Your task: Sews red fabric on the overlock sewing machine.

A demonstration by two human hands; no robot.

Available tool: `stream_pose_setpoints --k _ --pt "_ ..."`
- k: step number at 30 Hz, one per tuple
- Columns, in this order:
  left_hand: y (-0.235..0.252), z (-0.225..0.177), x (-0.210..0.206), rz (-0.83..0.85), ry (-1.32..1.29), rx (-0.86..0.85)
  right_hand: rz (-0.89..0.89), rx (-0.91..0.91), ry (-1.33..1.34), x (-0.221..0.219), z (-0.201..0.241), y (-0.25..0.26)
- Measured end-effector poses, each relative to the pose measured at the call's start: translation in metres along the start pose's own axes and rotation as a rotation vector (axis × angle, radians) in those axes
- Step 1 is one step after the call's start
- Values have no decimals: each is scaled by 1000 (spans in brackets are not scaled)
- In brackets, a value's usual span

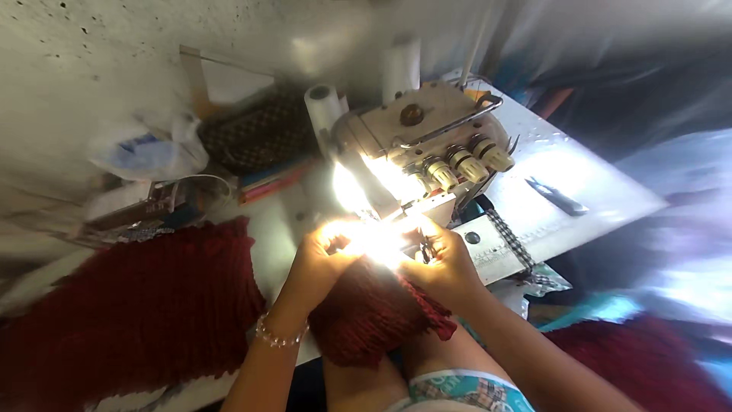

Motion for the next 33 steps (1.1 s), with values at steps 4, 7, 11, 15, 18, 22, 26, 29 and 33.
stream_pose_setpoints --k 4,7,11,15,18,22,26,29,33 --pt "0 -2 -2 -3 -7 9 -39 26 -136 -2 1 0" --pt "-1 -4 -2 11 10 0 -49 48 -223 -4 4 1" --pt "-2 -3 -3 52 -39 30 -27 73 -256 -6 6 3" --pt "-1 -2 -4 48 0 4 -38 72 -289 -6 6 4" --pt "-3 -1 -1 -1 -32 0 -54 113 -312 -6 11 1" --pt "-8 2 8 -74 -81 -5 -29 87 -367 -12 10 -11" --pt "-13 4 11 -124 -47 -29 -79 108 -342 -13 7 -20" --pt "-15 3 10 -120 -67 -87 -9 122 -127 -13 10 -19" --pt "-17 3 7 -110 -69 -150 218 -105 270 -23 -5 -2"
Point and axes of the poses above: each hand's wrist, its own y-axis towards the middle knuckle, its own x-axis out of the back of the hand, z = x × y, the point moved 9 cm from there along y, towards the middle knuckle, and after that the axes turned 12 degrees about z, right-handed, at the moved point
